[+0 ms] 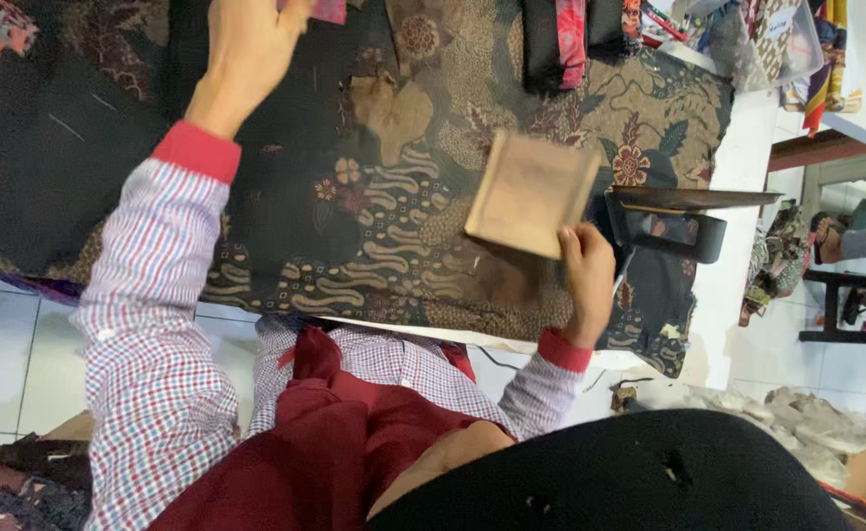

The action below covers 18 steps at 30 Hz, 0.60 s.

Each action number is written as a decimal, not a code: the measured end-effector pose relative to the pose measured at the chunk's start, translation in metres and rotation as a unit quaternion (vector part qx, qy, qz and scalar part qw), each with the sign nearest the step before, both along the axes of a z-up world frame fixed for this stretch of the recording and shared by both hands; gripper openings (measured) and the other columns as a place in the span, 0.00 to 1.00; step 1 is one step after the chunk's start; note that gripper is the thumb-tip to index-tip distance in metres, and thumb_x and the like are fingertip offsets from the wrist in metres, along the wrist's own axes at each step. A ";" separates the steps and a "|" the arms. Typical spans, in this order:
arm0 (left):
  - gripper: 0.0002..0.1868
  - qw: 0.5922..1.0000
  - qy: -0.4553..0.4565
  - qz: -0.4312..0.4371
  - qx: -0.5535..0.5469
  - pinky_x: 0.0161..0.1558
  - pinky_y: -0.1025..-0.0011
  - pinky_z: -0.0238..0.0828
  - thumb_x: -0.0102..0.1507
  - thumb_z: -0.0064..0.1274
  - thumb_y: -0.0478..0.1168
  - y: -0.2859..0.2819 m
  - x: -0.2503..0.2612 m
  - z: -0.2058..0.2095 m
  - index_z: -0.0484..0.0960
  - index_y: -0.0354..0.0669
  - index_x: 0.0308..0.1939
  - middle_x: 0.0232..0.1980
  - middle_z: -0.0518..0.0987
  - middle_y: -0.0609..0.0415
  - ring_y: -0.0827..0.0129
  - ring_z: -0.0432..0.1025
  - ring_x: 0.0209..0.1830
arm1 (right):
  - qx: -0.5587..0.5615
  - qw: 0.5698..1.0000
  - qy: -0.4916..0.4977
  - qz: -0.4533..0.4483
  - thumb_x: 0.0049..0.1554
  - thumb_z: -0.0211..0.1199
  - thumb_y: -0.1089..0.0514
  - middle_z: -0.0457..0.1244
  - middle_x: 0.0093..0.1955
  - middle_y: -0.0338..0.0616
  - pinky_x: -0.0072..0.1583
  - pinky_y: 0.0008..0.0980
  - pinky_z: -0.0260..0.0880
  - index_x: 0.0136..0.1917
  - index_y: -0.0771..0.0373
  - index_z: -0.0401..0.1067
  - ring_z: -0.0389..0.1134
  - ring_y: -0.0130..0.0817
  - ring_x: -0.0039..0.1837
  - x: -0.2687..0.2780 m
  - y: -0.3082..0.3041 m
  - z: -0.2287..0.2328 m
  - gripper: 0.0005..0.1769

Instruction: The person irons small rectangular pieces of dark fabric with a red pattern. They place a brown paper sheet over each piece, press it with an iron, then remove the paper and stack the finished piece. The process repeats for multiple pieces.

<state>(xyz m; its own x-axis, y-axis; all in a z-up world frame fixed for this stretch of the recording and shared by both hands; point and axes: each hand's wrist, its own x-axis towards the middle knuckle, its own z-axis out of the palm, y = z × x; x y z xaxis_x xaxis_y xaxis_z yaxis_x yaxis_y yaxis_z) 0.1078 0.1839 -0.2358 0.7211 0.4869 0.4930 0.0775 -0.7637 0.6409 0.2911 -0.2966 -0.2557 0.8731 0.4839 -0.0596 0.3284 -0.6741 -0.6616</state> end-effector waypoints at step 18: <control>0.10 0.960 0.094 0.079 0.252 0.40 0.57 0.71 0.60 0.68 0.35 0.103 0.013 -0.127 0.80 0.37 0.38 0.35 0.79 0.46 0.51 0.76 0.38 | 0.030 0.961 -0.164 -0.222 0.62 0.71 0.56 0.70 0.49 0.49 0.52 0.33 0.70 0.56 0.67 0.73 0.71 0.36 0.48 0.000 -0.090 -0.017 0.15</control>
<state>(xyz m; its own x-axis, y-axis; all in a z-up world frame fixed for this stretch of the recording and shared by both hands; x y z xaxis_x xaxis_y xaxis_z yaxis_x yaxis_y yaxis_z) 0.1210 0.2869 -0.3628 0.7570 0.3310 0.5634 0.2952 -0.9424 0.1569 0.2914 -0.3865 -0.2732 0.9612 0.0528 0.2707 0.2145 -0.7600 -0.6135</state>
